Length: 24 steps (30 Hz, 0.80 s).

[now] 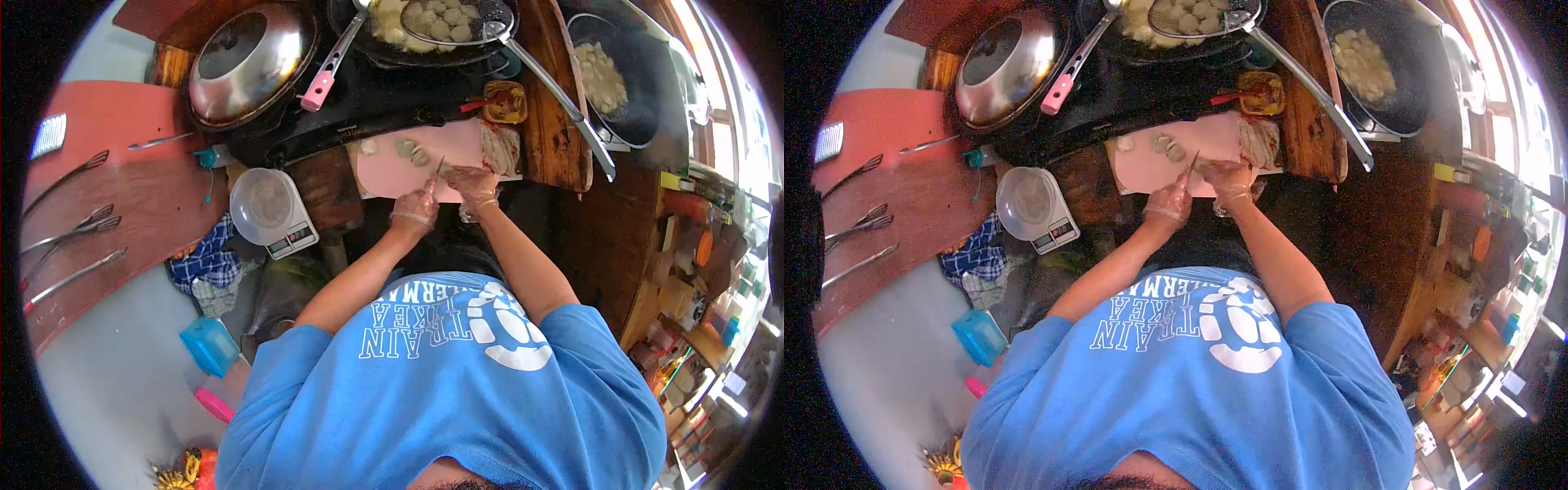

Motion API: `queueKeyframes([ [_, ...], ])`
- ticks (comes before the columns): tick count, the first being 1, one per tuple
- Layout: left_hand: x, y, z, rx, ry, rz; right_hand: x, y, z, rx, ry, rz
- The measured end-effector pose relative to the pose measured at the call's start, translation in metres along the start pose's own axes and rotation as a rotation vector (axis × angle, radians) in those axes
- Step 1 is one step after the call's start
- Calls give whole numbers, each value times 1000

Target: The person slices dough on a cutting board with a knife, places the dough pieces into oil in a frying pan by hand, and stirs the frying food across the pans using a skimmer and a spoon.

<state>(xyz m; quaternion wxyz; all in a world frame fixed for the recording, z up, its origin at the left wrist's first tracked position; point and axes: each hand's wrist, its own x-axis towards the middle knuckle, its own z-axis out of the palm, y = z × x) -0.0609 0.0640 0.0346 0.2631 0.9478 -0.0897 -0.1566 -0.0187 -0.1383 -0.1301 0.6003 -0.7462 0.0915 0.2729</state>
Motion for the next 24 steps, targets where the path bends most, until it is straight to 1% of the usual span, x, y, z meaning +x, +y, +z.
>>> queueKeyframes([
  [2,0,-1,2,32,-10,20,-26,-51,4,-480,161,-153],
  [3,0,1,1,28,-10,12,-20,-42,6,-484,153,-152],
  [5,-1,7,-1,79,-18,-15,-4,-9,8,298,87,-284],
  [6,-1,6,3,74,-20,-21,-7,-15,7,295,83,-278],
  [8,4,1,11,64,-51,-12,-14,-44,0,-797,-55,-124],
  [9,6,0,11,61,-49,-17,-14,-51,2,-801,-60,-125],
  [11,7,-1,9,100,-101,-6,-18,-64,10,-443,83,87],
  [12,8,-2,11,96,-102,-10,-26,-84,12,-446,80,89],
  [14,10,-4,13,84,-119,-40,-42,-129,17,-274,168,298],
  [15,9,-4,10,84,-114,-45,-39,-116,22,-277,164,294],
  [17,8,-2,2,52,-112,-48,-26,-80,29,83,336,154],
  [18,6,-6,2,53,-104,-50,-27,-90,29,81,333,147],
  [20,2,-17,3,2,-65,-28,-35,-125,28,-275,219,234],
  [21,-1,-18,-1,4,-66,-28,-45,-136,27,-273,219,234],
  [23,-7,-20,-11,-43,26,-21,-60,-147,22,-793,376,-275],
  [24,-8,-19,-16,-42,26,-25,-60,-145,20,-791,371,-276],
])
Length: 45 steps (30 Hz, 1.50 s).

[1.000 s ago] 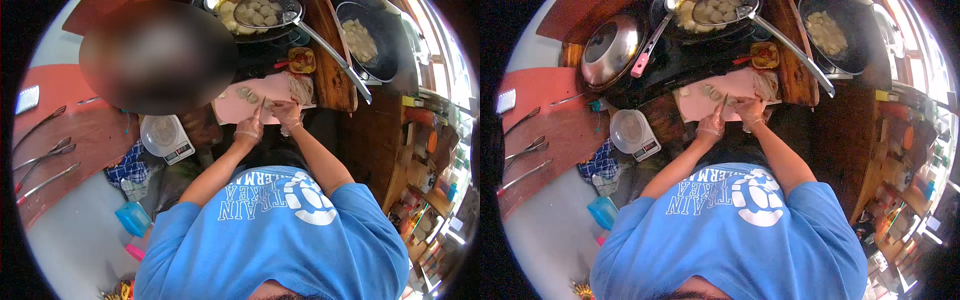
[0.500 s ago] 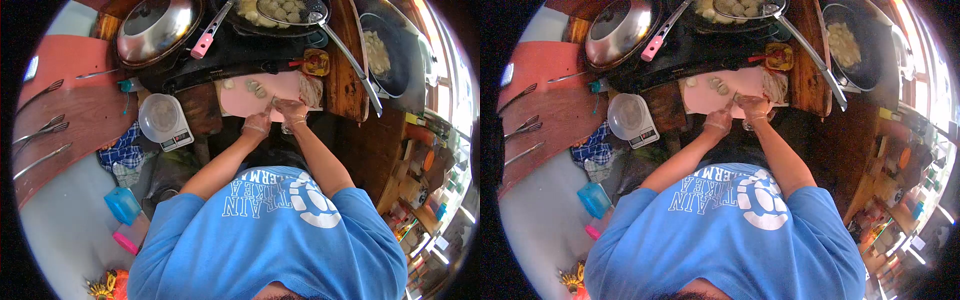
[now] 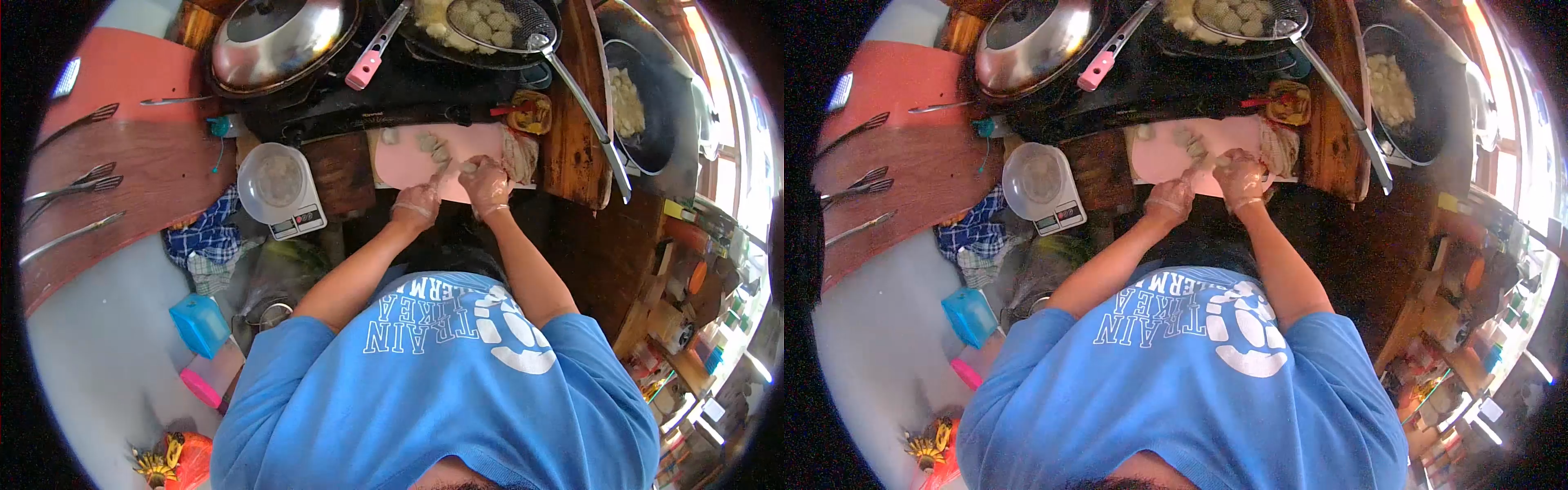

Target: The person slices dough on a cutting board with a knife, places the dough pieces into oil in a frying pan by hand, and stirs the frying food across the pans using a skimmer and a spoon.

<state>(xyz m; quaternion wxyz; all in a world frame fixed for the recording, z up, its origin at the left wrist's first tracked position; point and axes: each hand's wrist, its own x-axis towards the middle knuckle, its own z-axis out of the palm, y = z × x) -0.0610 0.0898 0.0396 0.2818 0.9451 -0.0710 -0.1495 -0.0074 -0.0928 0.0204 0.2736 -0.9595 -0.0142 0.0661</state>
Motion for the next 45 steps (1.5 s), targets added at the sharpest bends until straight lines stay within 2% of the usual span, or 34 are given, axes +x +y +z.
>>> queueKeyframes([
  [2,0,5,-7,14,-55,16,0,5,2,-123,-27,-200],
  [6,-2,1,9,-41,6,121,-7,-3,-2,-124,-94,-140],
  [8,-4,4,13,31,15,142,-6,-13,-15,206,-147,191],
  [9,-4,4,12,30,17,140,-7,-9,-11,204,-149,189],
  [11,-4,7,10,33,3,141,-9,11,2,422,-113,322],
  [14,-1,7,13,90,-60,113,-8,38,24,558,-81,295],
  [18,11,4,15,96,-118,114,0,28,15,479,-127,387],
  [20,18,8,5,179,-367,56,0,31,21,417,-124,389],
  [24,26,9,-3,167,-314,103,1,15,8,487,-141,491],
  [27,31,15,-11,153,-357,20,0,16,9,602,-130,512],
  [29,22,12,-7,129,-317,50,1,34,24,516,-139,481],
  [32,13,18,-16,126,-291,77,-1,14,3,383,-166,473],
  [36,15,14,-6,139,-279,93,0,15,6,408,-164,520],
  [39,18,8,-3,159,-334,81,-3,6,1,404,-148,473],
  [42,25,3,-2,144,-278,120,0,5,1,446,-115,469],
  [45,29,8,-13,115,-349,73,-1,8,0,445,-165,486],
])
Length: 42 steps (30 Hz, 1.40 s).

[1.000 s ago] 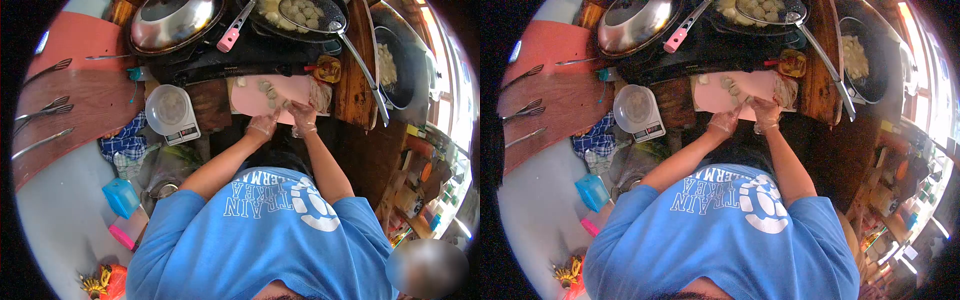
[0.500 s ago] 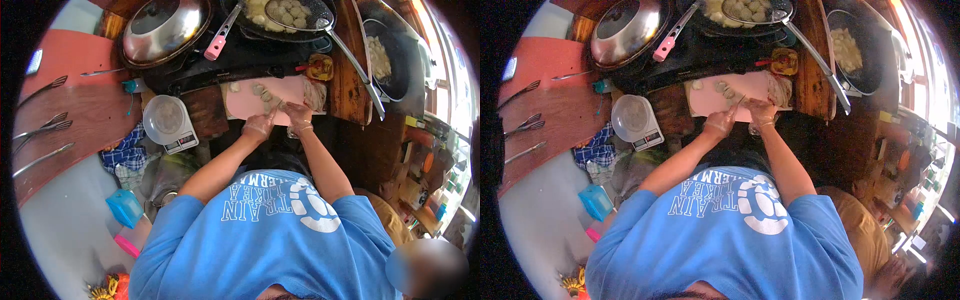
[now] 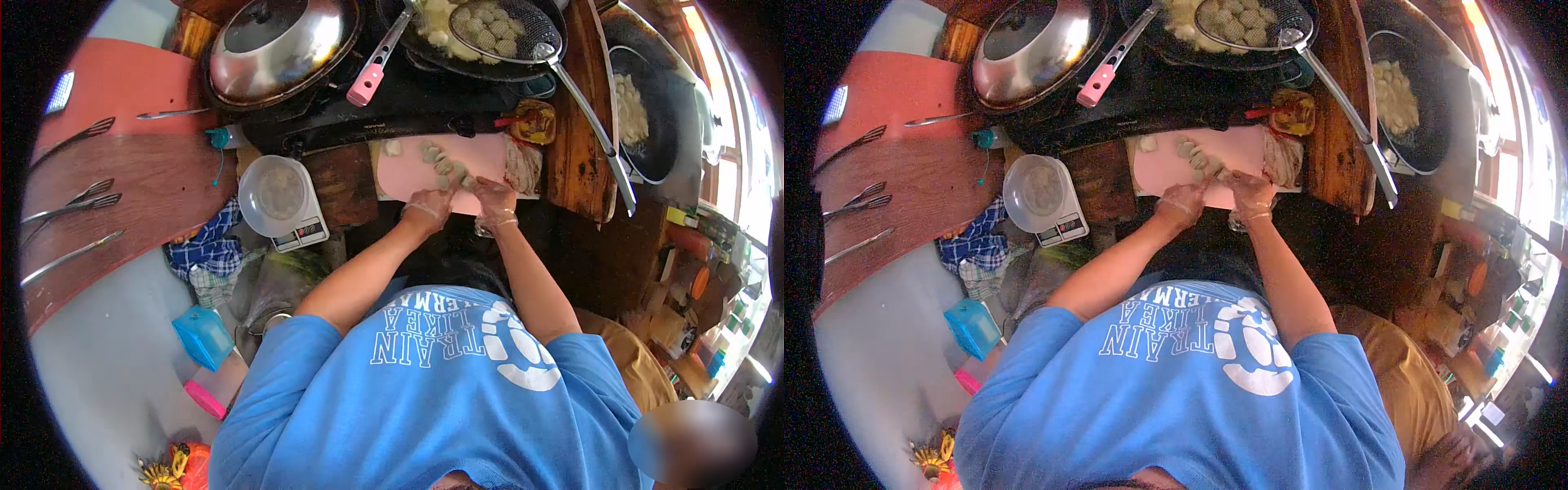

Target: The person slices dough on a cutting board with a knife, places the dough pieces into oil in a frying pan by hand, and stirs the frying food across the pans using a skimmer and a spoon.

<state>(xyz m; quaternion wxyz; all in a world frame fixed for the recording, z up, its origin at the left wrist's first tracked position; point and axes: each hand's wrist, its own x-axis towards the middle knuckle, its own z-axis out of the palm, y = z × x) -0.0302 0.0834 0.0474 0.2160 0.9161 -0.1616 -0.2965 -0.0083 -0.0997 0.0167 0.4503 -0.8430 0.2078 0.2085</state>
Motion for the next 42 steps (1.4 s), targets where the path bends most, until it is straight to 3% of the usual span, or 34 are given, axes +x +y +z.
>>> queueKeyframes([
  [3,-6,4,10,-11,62,-22,15,29,8,-41,15,-5],
  [6,-11,-2,32,-48,338,95,13,30,17,534,8,124],
  [10,-6,2,30,-12,264,71,17,35,15,153,61,-5],
  [14,-10,6,28,49,239,66,-3,-1,1,200,1,131],
  [17,-4,4,37,64,252,77,0,7,5,165,8,88],
  [20,3,4,37,89,137,36,14,31,14,71,23,8],
  [25,7,13,21,35,80,-65,2,14,5,99,18,56],
  [29,-5,11,20,-39,119,-33,3,20,6,42,53,37],
  [31,-8,8,27,-3,288,66,-3,5,0,104,39,52],
  [38,-9,10,23,21,236,60,1,11,2,46,6,38],
  [40,-10,11,26,42,370,106,3,8,2,32,10,41],
  [42,-11,10,29,21,318,83,2,10,2,14,12,55],
])
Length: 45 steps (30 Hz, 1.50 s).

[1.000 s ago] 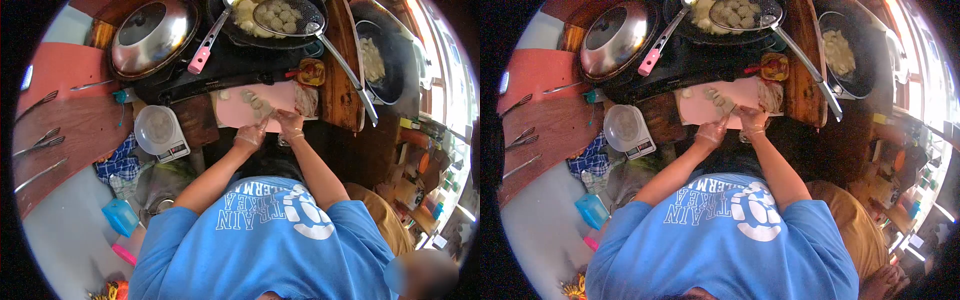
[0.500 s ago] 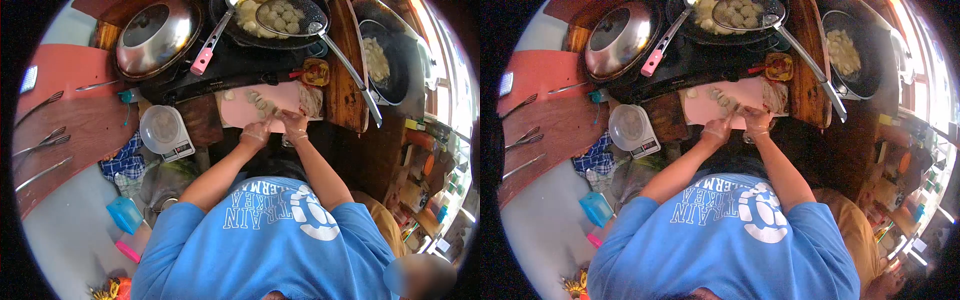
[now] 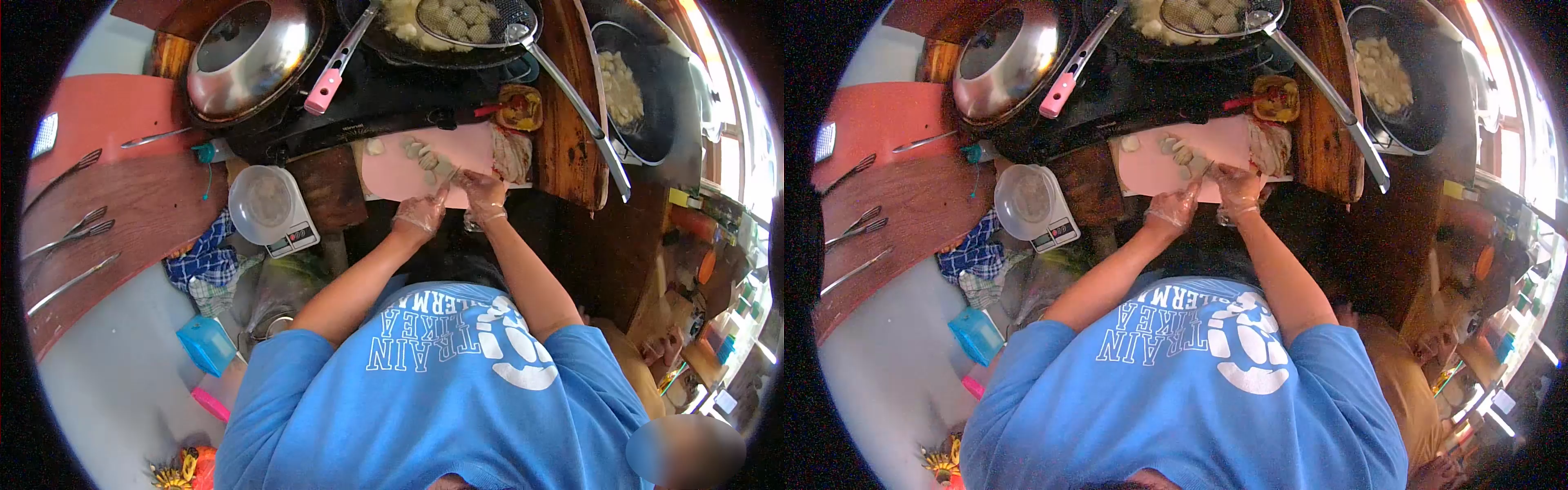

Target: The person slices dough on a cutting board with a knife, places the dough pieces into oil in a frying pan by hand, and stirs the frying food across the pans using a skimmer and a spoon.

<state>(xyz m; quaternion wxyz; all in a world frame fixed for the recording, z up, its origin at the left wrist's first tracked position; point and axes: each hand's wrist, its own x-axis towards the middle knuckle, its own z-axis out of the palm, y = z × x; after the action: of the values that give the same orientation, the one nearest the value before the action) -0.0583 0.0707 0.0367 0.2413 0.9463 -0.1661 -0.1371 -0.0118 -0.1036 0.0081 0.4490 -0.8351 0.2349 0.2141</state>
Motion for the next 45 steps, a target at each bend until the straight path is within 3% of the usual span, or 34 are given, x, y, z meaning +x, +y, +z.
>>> queueKeyframes([
  [5,3,3,-7,10,-43,-19,-1,-2,-3,20,-26,-37],
  [7,3,4,-11,-12,-156,-61,-5,-12,-7,14,-26,4],
  [14,3,2,-2,54,-102,16,-4,-10,-6,48,-26,9],
  [19,12,3,4,78,-267,-79,-3,-6,-4,52,-25,14],
  [25,19,-6,9,94,-299,-89,1,6,2,124,-20,14],
  [29,11,-5,2,15,-242,-96,-11,-22,-12,83,-36,65],
  [31,3,-5,7,-41,-22,0,-4,-7,-7,69,-47,57],
  [38,5,-3,0,-43,34,48,5,5,-1,106,-28,35],
  [40,4,2,-7,-6,-145,-50,4,6,-1,123,-39,44],
  [45,4,-2,-2,5,-51,14,1,3,-4,114,-37,-9],
])
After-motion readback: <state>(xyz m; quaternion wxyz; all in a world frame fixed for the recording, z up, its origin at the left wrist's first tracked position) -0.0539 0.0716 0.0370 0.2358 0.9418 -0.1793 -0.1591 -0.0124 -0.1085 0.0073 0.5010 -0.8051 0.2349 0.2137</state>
